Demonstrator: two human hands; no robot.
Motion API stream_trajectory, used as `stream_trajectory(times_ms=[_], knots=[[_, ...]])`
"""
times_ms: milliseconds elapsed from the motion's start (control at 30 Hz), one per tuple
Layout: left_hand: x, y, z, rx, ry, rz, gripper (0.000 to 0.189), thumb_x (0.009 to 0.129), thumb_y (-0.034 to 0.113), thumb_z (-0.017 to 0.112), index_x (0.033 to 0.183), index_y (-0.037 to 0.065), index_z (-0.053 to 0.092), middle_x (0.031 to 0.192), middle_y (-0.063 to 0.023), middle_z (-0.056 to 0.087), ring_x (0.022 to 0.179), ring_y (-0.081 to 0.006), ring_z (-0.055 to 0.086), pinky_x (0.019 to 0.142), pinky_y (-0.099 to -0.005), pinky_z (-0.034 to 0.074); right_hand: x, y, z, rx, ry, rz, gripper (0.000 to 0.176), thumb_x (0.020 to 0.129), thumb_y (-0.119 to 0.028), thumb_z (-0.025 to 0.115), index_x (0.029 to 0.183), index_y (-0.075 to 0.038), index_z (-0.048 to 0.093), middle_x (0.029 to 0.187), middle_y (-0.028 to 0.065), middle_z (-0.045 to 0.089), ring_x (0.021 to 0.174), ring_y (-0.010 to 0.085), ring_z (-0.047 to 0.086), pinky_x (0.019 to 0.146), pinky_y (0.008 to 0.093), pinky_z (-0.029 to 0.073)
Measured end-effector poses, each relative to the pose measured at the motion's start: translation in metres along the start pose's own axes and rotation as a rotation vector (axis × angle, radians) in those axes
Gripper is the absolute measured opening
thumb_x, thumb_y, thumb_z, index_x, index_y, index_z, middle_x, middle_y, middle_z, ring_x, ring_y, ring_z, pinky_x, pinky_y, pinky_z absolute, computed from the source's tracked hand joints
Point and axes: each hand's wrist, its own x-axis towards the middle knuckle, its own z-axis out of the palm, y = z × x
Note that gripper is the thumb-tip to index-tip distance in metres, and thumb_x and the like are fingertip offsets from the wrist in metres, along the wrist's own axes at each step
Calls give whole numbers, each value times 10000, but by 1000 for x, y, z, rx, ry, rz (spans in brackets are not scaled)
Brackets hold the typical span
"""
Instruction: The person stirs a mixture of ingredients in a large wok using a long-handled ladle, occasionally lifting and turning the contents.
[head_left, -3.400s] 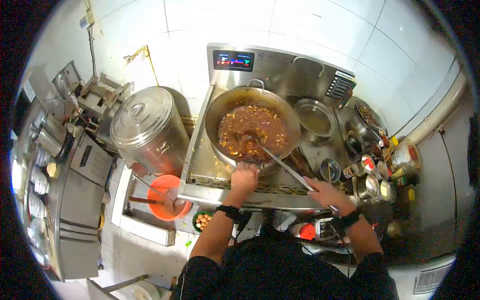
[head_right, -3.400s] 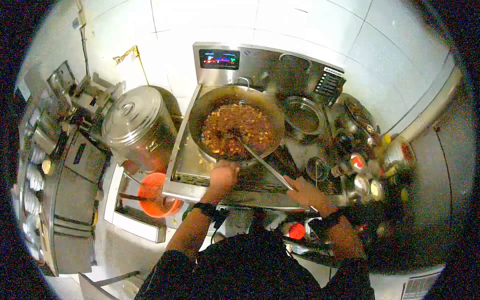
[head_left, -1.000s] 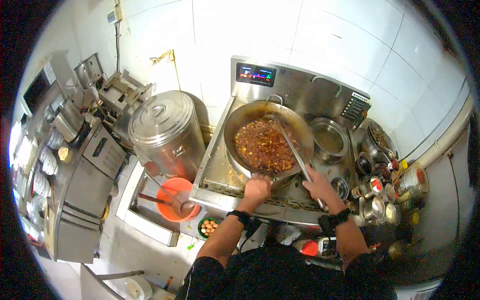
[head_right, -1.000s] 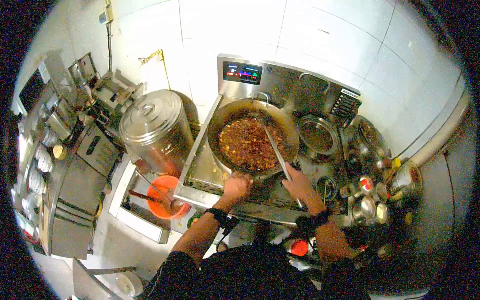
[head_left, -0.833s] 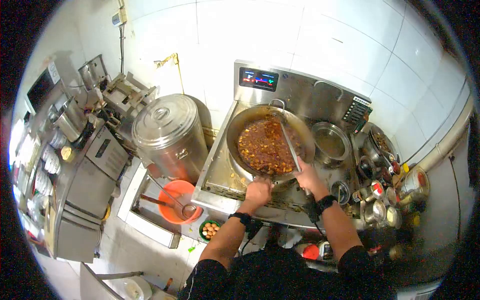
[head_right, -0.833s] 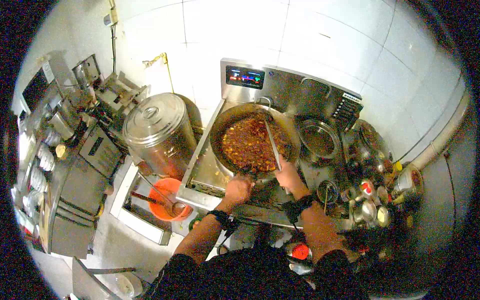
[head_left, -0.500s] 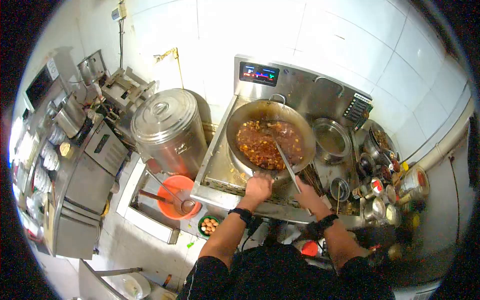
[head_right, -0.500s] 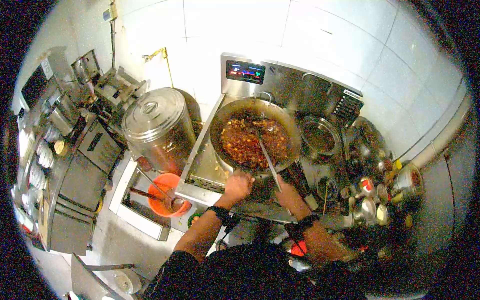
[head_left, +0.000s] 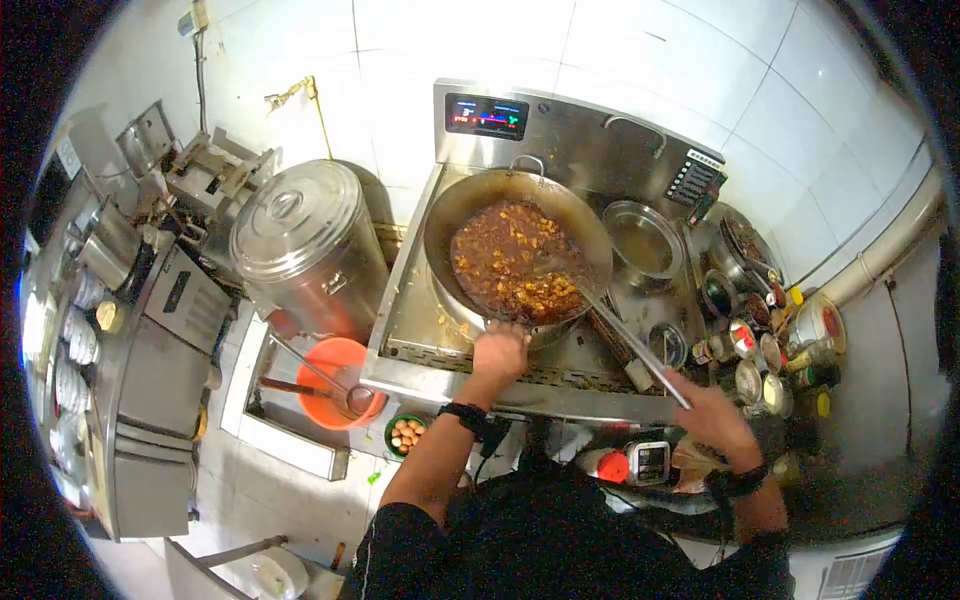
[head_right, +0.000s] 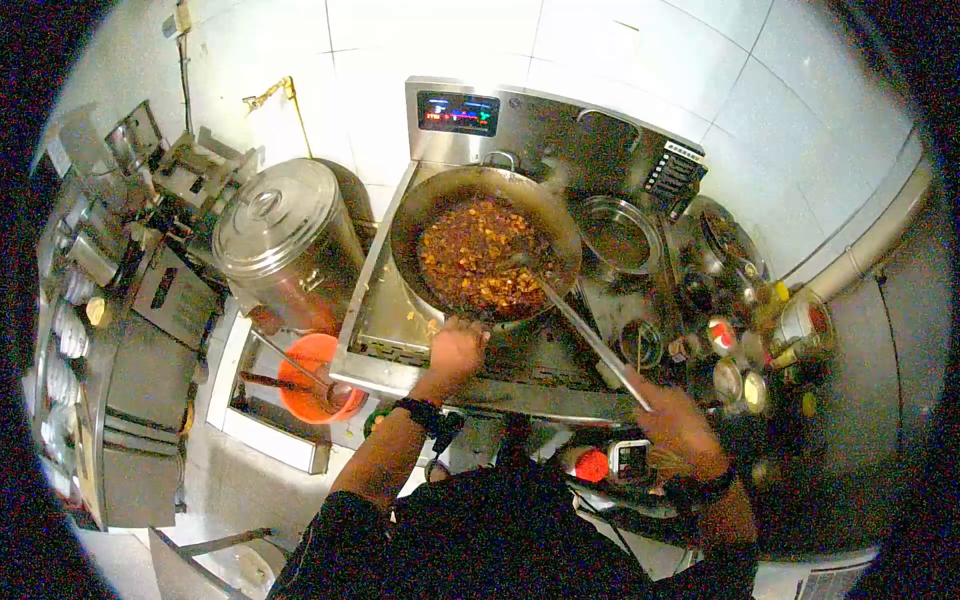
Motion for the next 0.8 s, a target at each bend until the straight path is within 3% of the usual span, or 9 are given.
stream_trajectory(times_ms=[33, 67, 100, 267, 400, 533, 567, 667, 800], knots=[[0, 0, 0, -6, 20, -1, 255, 928, 286, 548, 907, 48, 635, 919, -129, 677, 945, -308, 621, 757, -423, 544, -2, 7, -10, 16, 27, -93, 693, 832, -138, 656, 1478, -228, 422, 829, 267, 645, 685, 375, 659, 680, 428, 517], [-1, 1, 0, 13, 10, -3, 252, 927, 284, 548, 907, 49, 636, 916, -128, 677, 943, -308, 620, 763, -422, 540, -5, -3, -27, -77, -41, 56, 704, 817, -114, 672, 1471, -223, 435, 830, 240, 649, 652, 338, 652, 662, 394, 514], [-1, 2, -1, 31, 0, -4, 249, 926, 282, 548, 906, 50, 637, 912, -127, 677, 940, -308, 620, 769, -421, 536, -7, 3, -34, -113, -12, -11, 699, 821, -121, 678, 1470, -223, 438, 815, 229, 644, 638, 333, 645, 652, 388, 511], [1, -3, 6, -15, 39, 9, 257, 928, 296, 556, 915, 54, 642, 904, -127, 675, 939, -307, 617, 785, -421, 526, -8, -10, -74, -315, -110, 11, 679, 830, -157, 704, 1458, -217, 452, 778, 211, 635, 647, 360, 645, 640, 413, 508], [3, -4, 10, -15, 22, -4, 250, 920, 302, 575, 878, 63, 637, 883, -122, 667, 940, -303, 616, 780, -411, 525, 20, 10, -33, -323, -215, -26, 714, 845, -196, 683, 1492, -245, 386, 764, 270, 620, 664, 424, 637, 636, 489, 505], [1, -2, 4, -36, 23, -17, 228, 905, 288, 594, 840, 72, 627, 863, -119, 660, 937, -301, 615, 774, -406, 528, 54, -7, 39, -193, -135, -31, 667, 893, -232, 587, 1513, -223, 342, 774, 273, 633, 699, 436, 645, 650, 517, 500], [1, -3, 4, -31, 17, -1, 226, 905, 286, 595, 846, 71, 626, 866, -122, 660, 933, -304, 615, 779, -408, 528, 67, -1, 60, -209, -154, -131, 737, 867, -183, 580, 1524, -67, 267, 818, 267, 668, 706, 445, 658, 682, 546, 539], [2, -8, 10, -34, 11, 41, 221, 907, 280, 591, 859, 66, 623, 873, -131, 658, 918, -312, 614, 781, -418, 530, 101, -8, 118, -193, -15, -40, 705, 878, -151, 552, 1530, -163, 285, 774, 262, 636, 709, 448, 635, 673, 550, 495], [2, -8, 13, -63, 31, 45, 222, 914, 268, 568, 860, 59, 620, 874, -139, 658, 903, -326, 614, 745, -439, 536, 137, -31, 144, -63, 13, 59, 744, 860, -102, 551, 1540, -141, 251, 804, 278, 639, 730, 462, 629, 697, 549, 491]])
